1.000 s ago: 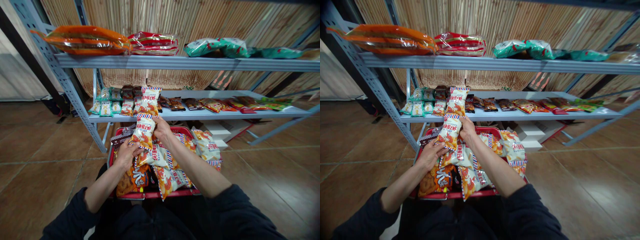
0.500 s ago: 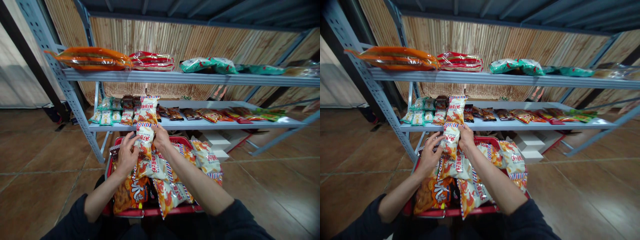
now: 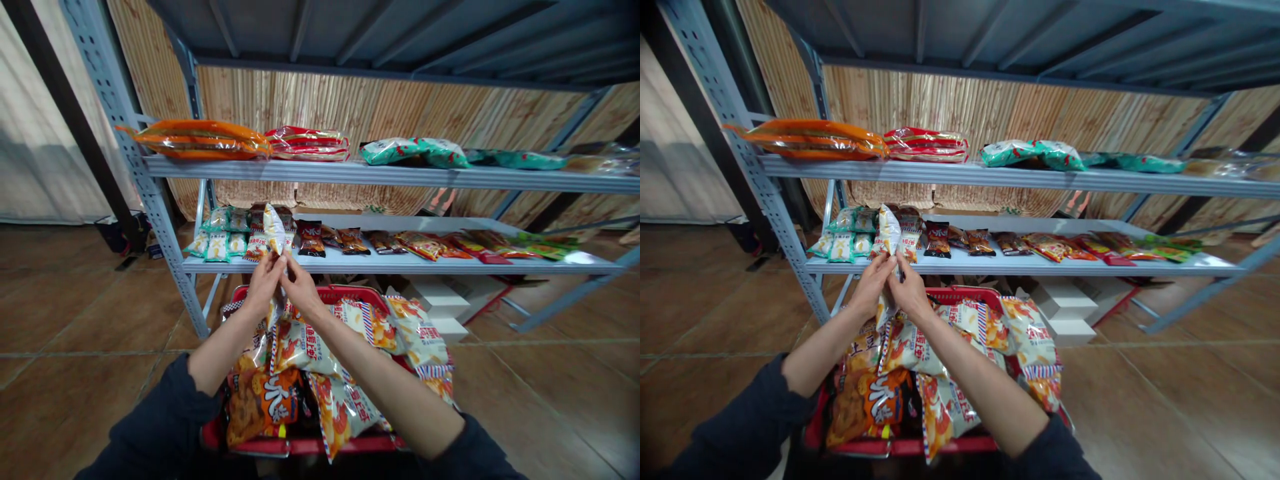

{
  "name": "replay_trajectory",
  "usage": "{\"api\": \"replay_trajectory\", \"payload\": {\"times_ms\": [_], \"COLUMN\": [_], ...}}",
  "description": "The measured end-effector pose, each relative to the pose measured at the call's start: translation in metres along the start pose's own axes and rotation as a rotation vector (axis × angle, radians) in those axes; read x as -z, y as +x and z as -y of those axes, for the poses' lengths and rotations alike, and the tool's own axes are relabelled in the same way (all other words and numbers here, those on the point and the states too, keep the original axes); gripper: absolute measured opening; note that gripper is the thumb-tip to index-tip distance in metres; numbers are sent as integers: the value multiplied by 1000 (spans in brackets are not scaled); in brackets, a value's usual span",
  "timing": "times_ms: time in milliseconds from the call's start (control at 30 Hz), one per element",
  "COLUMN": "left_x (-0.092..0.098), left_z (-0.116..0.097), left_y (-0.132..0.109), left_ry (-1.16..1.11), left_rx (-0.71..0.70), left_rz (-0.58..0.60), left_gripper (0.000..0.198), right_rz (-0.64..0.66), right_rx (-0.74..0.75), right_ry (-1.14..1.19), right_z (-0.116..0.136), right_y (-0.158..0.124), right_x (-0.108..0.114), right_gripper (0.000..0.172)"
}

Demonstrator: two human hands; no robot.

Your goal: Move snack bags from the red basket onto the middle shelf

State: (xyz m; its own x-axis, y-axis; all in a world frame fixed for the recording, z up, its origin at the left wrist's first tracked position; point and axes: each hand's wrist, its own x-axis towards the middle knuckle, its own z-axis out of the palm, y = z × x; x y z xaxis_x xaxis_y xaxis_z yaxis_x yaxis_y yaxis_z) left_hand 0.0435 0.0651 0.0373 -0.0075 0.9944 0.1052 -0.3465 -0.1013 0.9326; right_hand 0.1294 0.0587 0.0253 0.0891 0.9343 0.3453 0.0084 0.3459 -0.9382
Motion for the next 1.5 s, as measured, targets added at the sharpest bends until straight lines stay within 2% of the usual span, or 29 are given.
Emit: {"api": "replay_trajectory", "payload": {"times_ms": [100,300,367,433,500,567,633,700,767,833,933,1000,1100,1267,1367,1500], "left_x": [9,24,28,33,40,47,53,56,57,58,58,58,56,51,49,48], "left_z": [2,-13,-20,-28,-35,-42,-46,-47,-44,-37,-24,-14,-2,6,9,15], "left_y": [3,17,20,23,27,33,40,45,46,44,39,36,36,43,48,56], "left_ry": [-89,-151,-197,-224,-251,-291,-328,-361,-381,-396,-427,-434,-426,-434,-452,-475], "left_rx": [-1,-105,-72,-43,-59,-102,-118,-110,-76,-12,86,124,131,112,128,154], "left_rz": [-51,-147,-152,-158,-197,-238,-245,-237,-230,-209,-138,-112,-93,-121,-131,-146], "left_gripper": [31,6,7,10,12,12,11,11,10,11,16,13,12,15,15,15], "right_rz": [119,331,339,256,141,107,155,248,327,345,281,261,261,246,183,202], "right_rx": [63,215,251,249,183,28,-189,-382,-494,-547,-608,-637,-663,-693,-713,-725], "right_ry": [-130,-269,-308,-319,-268,-142,3,131,232,299,299,280,273,338,342,291], "right_z": [9,19,16,10,4,-1,-4,-5,-6,-9,-14,-17,-17,-16,-19,-21], "right_y": [-6,-5,-2,1,4,6,5,2,-4,-9,-17,-21,-26,-31,-31,-30], "right_x": [1,-2,-2,0,3,7,10,12,15,19,29,36,45,51,52,54], "right_gripper": [40,41,40,40,44,54,59,53,42,35,32,30,30,44,42,34]}}
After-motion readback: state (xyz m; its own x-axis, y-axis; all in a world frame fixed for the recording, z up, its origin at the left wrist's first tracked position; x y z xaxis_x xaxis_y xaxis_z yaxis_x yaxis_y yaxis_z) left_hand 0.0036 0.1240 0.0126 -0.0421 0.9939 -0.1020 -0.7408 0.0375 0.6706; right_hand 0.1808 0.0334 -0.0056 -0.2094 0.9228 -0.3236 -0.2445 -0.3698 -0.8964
